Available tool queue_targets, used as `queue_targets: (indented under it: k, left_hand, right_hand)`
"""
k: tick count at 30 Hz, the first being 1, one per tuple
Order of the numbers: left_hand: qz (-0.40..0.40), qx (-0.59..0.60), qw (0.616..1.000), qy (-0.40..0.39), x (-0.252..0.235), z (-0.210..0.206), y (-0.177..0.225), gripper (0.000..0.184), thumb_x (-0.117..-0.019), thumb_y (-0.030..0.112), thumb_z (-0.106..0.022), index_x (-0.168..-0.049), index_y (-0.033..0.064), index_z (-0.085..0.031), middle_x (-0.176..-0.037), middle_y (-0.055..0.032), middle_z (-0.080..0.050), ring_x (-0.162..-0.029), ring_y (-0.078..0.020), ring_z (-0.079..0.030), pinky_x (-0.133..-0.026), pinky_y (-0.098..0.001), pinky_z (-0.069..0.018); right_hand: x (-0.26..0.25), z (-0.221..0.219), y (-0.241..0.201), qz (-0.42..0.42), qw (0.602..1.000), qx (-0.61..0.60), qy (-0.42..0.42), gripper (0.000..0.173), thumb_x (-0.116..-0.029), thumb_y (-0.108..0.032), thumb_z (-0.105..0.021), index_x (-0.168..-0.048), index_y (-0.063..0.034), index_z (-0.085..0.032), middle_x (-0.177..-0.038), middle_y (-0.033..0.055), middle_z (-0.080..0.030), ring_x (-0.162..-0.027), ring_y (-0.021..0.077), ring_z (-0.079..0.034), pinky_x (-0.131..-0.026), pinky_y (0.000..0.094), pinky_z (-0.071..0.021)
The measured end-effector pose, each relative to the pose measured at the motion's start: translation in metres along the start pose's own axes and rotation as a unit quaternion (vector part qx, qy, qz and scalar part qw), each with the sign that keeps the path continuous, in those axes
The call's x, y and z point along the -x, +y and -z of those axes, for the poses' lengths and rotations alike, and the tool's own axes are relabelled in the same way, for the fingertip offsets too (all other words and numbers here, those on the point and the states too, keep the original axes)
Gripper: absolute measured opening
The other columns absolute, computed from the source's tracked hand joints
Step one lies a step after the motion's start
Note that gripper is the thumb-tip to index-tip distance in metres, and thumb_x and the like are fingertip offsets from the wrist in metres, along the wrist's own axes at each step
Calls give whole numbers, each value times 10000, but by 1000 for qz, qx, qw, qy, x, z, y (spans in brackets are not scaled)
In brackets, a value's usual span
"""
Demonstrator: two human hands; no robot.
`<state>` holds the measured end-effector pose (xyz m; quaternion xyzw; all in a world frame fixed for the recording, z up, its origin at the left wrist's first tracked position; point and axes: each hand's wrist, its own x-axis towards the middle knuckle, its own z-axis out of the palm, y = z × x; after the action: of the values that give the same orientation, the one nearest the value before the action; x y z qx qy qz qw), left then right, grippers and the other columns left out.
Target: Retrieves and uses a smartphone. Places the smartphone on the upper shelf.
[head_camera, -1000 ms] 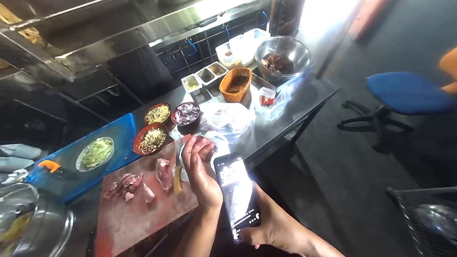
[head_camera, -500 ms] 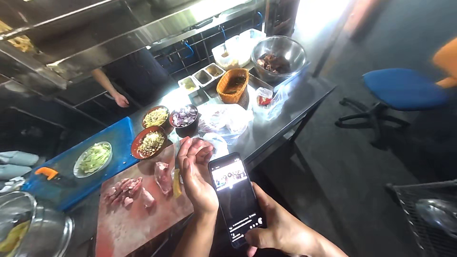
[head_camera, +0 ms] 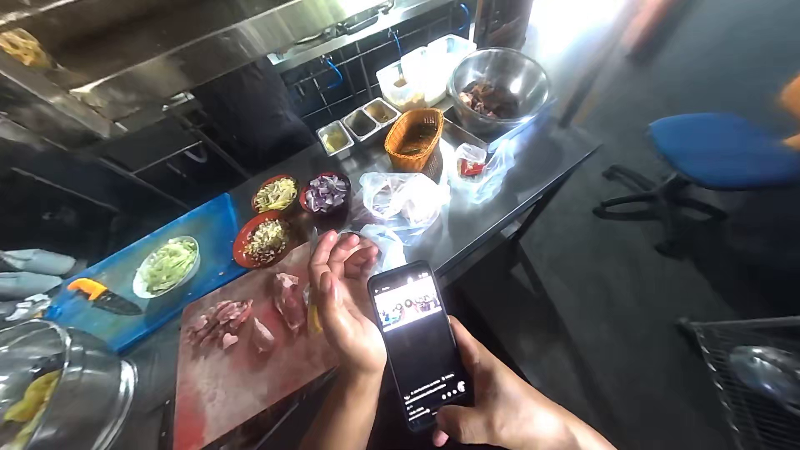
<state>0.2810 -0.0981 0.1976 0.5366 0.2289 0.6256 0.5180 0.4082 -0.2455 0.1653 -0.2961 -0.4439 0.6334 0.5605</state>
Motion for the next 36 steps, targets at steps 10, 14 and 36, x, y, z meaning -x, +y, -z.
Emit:
queue_targets:
  k: [10, 14, 36]
  left_hand:
    - [6, 1, 1000, -4, -3, 1, 3, 510, -1092, 437, -252, -1428, 132, -485, -1226, -18, -700, -1043, -191, -707, -959, -363, -575]
    - [2, 10, 1000, -9, -3, 4, 1, 505, -1086, 458, -293, -1415, 152, -526, -1225, -20, -695, -1057, -200, -700, -970, -375, -568]
    - [2, 7, 1000, -12, 0, -3, 4, 520, -1089, 447, -285, -1434, 127, -506, -1228, -40, -693, -1058, -202, -697, -961, -353, -570]
  right_hand:
    - [-4, -3, -2, -19, 1000, 7, 6, 906, -765, 138, -753, -1498, -98, -274, -1337, 88, -605, -1102, 251, -710, -785, 422, -678]
    - [-5, -4, 0, -16, 1000, 1, 9, 895, -759, 148, -742, -1482, -115, -284, -1319, 83, -614, -1061, 246, -723, -749, 411, -678]
    - [1, -2, -3, 0, 999, 37, 14, 889, -777, 132, -741, -1502, -94, -278, -1333, 79, -609, -1076, 226, -716, -760, 399, -678]
